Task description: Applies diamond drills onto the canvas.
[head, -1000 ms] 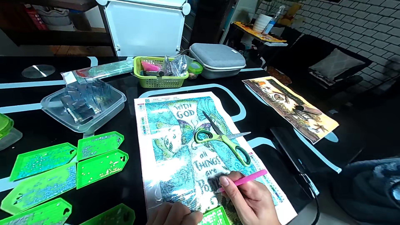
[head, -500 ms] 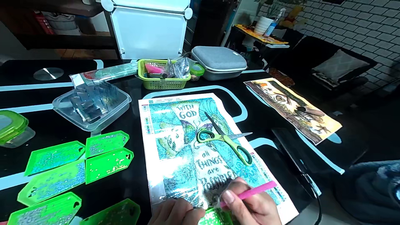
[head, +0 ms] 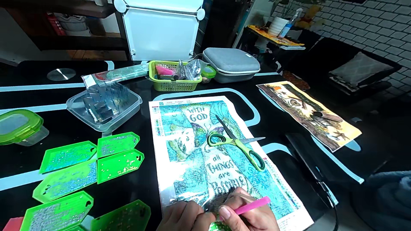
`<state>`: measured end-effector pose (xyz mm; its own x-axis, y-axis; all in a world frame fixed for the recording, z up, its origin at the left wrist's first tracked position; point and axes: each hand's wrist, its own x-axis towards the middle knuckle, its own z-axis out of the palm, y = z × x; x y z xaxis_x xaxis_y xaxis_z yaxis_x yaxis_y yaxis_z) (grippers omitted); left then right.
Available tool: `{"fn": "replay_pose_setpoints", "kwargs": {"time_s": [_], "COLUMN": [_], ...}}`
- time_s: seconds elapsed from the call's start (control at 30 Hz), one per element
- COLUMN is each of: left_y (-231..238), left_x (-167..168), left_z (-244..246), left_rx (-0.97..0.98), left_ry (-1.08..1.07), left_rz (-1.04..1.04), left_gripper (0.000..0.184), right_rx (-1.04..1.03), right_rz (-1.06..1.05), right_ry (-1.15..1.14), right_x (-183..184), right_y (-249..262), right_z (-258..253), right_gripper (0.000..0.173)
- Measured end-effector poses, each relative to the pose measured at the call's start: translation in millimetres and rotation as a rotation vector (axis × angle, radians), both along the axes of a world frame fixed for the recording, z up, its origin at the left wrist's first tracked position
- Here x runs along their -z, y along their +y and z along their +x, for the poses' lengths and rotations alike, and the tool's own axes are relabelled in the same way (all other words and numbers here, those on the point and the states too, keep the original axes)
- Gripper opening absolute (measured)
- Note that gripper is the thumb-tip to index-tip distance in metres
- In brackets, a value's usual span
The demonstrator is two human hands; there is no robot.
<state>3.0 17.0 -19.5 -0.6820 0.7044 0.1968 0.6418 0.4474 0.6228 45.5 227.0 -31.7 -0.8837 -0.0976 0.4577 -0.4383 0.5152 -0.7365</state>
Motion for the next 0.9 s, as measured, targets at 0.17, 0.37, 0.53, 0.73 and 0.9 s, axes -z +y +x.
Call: {"fn": "replay_pose_setpoints", "kwargs": {"time_s": [0.17, 0.37, 0.53, 0.73, 0.9], "left_y": [0, 0, 0, -1, -1], "left_x": [-1, -2, -3, -3, -6], "left_z": [0, -1, -1, -2, -2], "left_rx": [0.002, 0.017, 0.017, 0.021, 0.016], "left_ry": [-0.006, -0.018, -0.021, -0.040, -0.067], "left_rz": [-0.003, -0.020, -0.025, -0.017, -0.017], "left_gripper": [0.047, 0.047, 0.046, 0.046, 0.045], "right_rx": [0.047, 0.165, 0.143, 0.163, 0.168], "right_rz": [-0.272, -0.289, -0.227, -0.210, -0.174], "right_ry": [-0.120, -0.072, -0.025, -0.013, -0.002], "right_x": [-8, 3, 8, 9, 11], "right_y": [10, 31, 31, 32, 32], "right_z": [-2, -14, -14, -14, -14], "right_gripper": [0.022, 0.025, 0.025, 0.026, 0.026]}}
